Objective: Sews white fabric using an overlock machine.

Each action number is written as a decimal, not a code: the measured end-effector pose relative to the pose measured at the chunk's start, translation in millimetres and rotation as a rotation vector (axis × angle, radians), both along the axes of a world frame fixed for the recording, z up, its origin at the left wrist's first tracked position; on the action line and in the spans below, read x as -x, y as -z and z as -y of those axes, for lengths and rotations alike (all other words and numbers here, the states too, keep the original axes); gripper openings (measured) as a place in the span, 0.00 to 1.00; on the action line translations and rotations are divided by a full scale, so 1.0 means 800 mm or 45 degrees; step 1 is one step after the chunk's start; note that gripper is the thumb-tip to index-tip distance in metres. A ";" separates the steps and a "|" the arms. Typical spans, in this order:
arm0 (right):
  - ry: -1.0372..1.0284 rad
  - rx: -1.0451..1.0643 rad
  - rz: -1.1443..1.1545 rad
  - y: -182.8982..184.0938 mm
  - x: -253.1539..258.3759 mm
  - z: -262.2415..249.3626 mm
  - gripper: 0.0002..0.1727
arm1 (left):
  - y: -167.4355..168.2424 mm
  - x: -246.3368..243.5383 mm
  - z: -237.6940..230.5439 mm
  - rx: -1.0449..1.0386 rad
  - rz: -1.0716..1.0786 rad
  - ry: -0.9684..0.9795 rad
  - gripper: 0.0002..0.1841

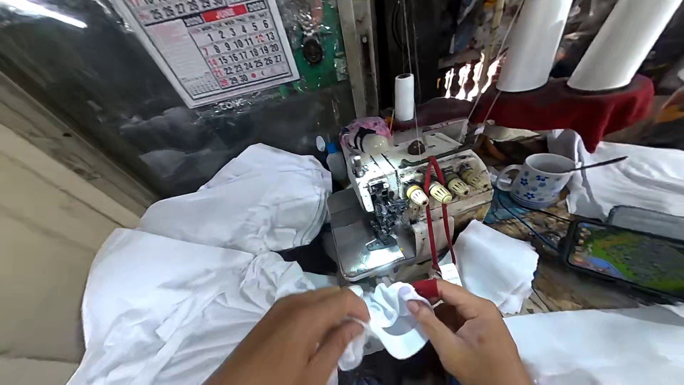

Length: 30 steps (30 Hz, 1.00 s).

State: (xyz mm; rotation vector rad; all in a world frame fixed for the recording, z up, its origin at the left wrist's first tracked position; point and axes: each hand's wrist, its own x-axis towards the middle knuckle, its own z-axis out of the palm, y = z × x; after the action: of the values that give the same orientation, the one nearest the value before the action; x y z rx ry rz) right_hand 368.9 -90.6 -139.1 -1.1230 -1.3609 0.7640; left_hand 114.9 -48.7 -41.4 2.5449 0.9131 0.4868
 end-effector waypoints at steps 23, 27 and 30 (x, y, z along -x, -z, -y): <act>0.006 -0.360 0.559 0.028 -0.013 0.019 0.07 | 0.103 -0.069 0.041 -0.232 0.464 -0.302 0.11; 0.014 -0.380 0.662 0.015 -0.014 0.019 0.08 | 0.099 -0.070 0.042 -0.226 0.507 -0.326 0.09; 0.092 -0.371 0.627 0.003 -0.013 0.030 0.08 | 0.093 -0.068 0.042 -0.230 0.554 -0.360 0.07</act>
State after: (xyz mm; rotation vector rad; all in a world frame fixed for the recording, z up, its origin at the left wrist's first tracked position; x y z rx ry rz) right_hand 379.4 -114.4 -141.4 -1.1586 -1.7627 0.2250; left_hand 169.4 -82.5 -116.0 2.3197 1.0982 1.2006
